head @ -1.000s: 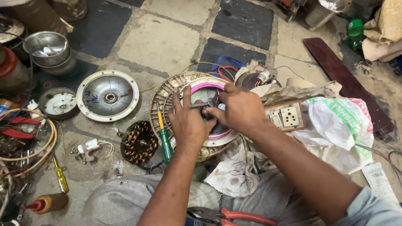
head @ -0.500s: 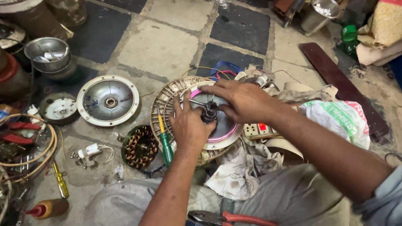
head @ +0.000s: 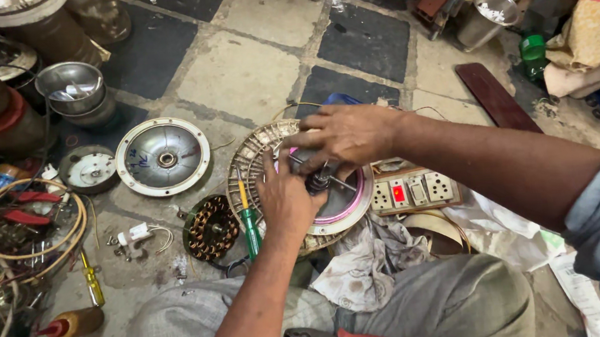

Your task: The person is repairing a ceiling fan motor by hand and with pliers, manipulating internal wires and components while the assembly sits on the floor.

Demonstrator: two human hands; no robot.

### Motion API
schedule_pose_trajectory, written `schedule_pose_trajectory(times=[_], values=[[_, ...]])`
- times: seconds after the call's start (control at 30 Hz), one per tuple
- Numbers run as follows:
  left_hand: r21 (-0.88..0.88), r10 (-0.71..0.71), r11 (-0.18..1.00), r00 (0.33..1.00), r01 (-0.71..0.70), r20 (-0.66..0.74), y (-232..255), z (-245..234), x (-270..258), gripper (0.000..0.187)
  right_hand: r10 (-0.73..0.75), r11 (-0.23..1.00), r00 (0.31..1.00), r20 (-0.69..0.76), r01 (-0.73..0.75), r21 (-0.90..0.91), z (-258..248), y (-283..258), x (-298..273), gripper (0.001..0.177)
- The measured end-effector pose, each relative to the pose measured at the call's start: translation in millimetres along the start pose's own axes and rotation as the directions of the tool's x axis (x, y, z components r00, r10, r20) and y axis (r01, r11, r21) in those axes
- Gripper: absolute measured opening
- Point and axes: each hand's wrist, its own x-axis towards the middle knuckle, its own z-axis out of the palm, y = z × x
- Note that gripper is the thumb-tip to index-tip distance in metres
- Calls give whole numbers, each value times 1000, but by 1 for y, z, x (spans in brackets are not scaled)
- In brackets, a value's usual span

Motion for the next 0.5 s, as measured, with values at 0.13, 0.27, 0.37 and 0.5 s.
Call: schedule_pose_trajectory(times=[0.13, 0.27, 0.37, 0.5], values=[[-1, 22, 1000, 1000, -22, -17, -1, 3, 0, 69, 18, 1000, 999, -40, -18, -14, 9, 3, -4, 70], [-10, -4, 1000, 1000, 4, 20, -2, 0, 2, 57, 255, 966, 967, -25, -253, 56, 28, -3, -13, 64], [13, 10, 1000, 1000, -11, 18, 0, 0, 2, 54, 274, 960, 898, -345, -275, 48, 44, -15, -22, 58], [-12, 33, 999, 999, -33, -9, 1, 2, 0, 51, 416, 908, 882, -219, -417, 44, 59, -25, -24, 51]])
